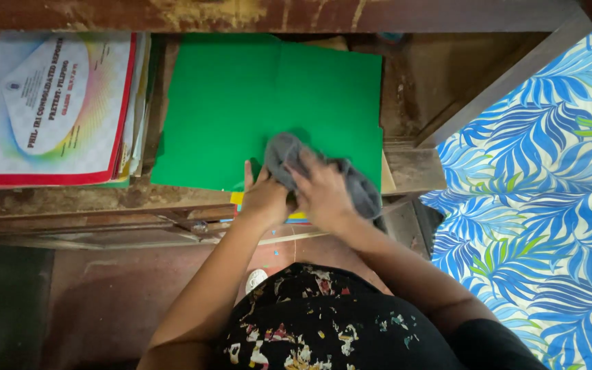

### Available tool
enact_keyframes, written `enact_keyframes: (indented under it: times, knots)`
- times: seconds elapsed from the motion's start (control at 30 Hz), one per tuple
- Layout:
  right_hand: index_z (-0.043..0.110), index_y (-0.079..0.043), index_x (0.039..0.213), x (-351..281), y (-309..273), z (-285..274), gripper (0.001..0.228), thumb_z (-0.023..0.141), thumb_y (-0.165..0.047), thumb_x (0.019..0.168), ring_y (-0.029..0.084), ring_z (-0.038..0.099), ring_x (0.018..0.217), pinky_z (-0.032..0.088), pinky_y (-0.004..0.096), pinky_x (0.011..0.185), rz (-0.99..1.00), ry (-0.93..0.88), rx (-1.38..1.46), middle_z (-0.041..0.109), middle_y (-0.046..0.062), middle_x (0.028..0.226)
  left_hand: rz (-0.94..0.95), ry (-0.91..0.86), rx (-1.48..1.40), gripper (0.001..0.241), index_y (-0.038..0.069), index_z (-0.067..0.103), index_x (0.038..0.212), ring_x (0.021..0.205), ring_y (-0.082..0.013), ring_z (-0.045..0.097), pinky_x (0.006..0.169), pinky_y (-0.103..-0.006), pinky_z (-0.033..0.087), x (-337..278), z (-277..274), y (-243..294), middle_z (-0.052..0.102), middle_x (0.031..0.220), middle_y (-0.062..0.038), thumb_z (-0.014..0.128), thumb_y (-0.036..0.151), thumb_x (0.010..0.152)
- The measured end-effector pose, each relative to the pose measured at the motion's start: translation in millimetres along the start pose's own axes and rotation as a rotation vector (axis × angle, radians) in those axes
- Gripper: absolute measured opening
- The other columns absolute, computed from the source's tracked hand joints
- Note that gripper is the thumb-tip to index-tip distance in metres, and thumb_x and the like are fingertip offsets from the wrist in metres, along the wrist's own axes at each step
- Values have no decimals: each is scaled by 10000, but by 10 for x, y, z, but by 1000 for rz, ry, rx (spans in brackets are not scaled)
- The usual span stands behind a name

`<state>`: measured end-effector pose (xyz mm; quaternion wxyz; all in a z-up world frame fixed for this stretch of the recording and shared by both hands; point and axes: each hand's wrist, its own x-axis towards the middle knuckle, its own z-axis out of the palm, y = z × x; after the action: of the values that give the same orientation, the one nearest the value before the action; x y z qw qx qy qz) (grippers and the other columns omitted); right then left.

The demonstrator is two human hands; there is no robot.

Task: Wiping dust off a stack of school folders and documents with a cloth.

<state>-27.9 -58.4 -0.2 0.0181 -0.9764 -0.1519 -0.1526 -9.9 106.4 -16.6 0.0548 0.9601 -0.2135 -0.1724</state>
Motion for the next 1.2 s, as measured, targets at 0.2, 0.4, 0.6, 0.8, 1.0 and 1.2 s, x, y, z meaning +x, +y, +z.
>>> enact_keyframes:
  times: [0.2,0.4,0.6,0.8,1.0,1.2]
  knots:
    - [687,-366,1302,251,679,57,416,567,-250,921,357,710,996,598,516,709,240,-149,-130,638,68,1279,48,-13,-33,622,414,394,1560,1591,-338,74,1192,-715,-94,-128,-149,1,217,1715,11,549,519,967]
    - [400,-508,1551,515,777,482,618,538,-398,958,419,433,1315,408,544,924,516,-268,-175,353,68,1617,22,-27,-44,634,435,409,1548,1595,-329,76,1183,-705,-139,-118,-183,11,193,1723,31,582,514,944]
    - [380,-556,1524,165,199,656,637,551,-336,951,340,469,1328,442,513,997,68,-220,73,348,-42,1612,-7,-43,34,498,371,617,1382,1571,-314,200,1188,-706,-158,-36,-120,25,421,1626,26,590,564,923]
    - [586,-269,1464,108,1492,705,672,612,-173,800,405,646,1029,534,573,806,91,219,-124,637,173,1236,22,-60,12,599,435,440,1531,1590,-329,114,1174,-732,-132,-141,-252,42,233,1711,49,583,500,952]
    - [264,19,1530,126,1908,66,1122,929,-301,685,574,404,1379,392,655,1144,769,67,579,289,351,1496,33,-52,3,620,463,445,1516,1590,-334,112,1174,-744,-118,-96,-222,16,243,1707,57,609,524,922]
    - [347,-86,1607,277,1808,278,1223,891,-633,657,411,405,1450,379,548,1168,888,-315,840,399,222,1579,84,-45,52,587,449,546,1451,1566,-382,193,1162,-776,-60,15,-202,-30,346,1668,18,620,562,880]
